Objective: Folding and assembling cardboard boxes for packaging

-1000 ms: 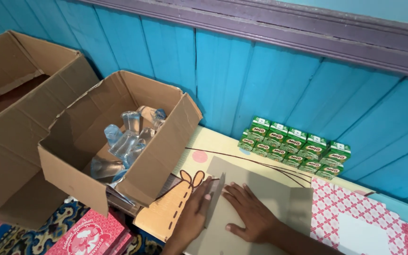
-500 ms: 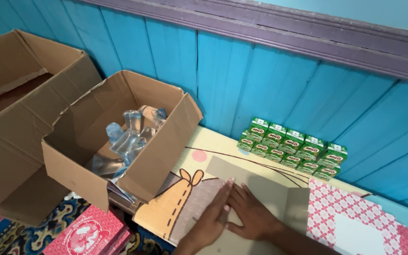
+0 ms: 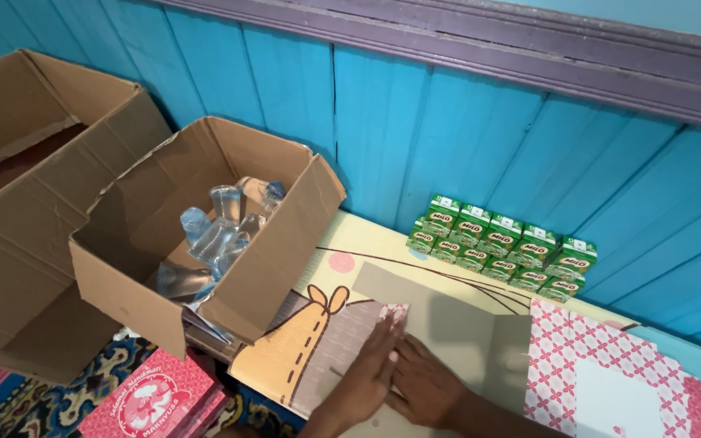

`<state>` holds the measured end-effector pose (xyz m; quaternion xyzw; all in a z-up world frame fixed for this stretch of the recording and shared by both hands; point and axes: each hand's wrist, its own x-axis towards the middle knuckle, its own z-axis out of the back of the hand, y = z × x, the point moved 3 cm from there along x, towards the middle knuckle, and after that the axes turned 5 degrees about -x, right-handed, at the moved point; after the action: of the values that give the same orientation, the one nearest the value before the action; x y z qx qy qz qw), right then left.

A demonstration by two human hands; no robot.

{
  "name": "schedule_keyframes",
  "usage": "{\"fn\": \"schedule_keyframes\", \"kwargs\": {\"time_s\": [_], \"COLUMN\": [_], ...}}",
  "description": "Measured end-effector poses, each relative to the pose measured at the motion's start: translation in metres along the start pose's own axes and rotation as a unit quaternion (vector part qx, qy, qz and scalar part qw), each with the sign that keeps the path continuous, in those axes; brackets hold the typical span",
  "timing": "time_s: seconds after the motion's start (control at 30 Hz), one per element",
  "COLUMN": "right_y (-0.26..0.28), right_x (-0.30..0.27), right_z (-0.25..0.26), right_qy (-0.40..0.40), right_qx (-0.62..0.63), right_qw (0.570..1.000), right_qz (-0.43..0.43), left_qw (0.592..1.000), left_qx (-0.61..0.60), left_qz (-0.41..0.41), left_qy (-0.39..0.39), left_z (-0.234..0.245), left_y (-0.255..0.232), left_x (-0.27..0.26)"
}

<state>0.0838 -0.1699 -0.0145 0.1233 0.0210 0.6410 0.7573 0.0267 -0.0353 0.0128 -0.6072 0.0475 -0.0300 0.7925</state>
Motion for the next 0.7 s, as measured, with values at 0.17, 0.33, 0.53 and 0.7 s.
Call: {"fn": "schedule_keyframes", "kwargs": {"time_s": [0.17, 0.33, 0.53, 0.7], "right_y": [-0.002, 0.001, 0.011, 0.011], "right_x": [-0.001, 0.0, 0.002, 0.001], "right_z": [-0.001, -0.007, -0.005, -0.005], "right_qy": [-0.016, -0.009, -0.003, 0.017], "right_qx": [-0.03, -0.09, -0.105, -0.146], "right_qw": [0.999, 0.996, 0.991, 0.983], "right_qz": [0.003, 0.022, 0.082, 0.11], "left_qw": [0.999, 0.993, 0.996, 0.997], "left_qx": [0.035, -0.035, -0.045, -0.02], "left_qz": [0.037, 0.007, 0.035, -0.005], "left_qy": [0.004, -0.115, -0.063, -0.069], "left_z": [0.012, 0.027, 0.015, 0.001], "left_y": [-0.033, 0.011, -0.017, 0.0], "left_x": [-0.009, -0.006, -0.012, -0.007]}}
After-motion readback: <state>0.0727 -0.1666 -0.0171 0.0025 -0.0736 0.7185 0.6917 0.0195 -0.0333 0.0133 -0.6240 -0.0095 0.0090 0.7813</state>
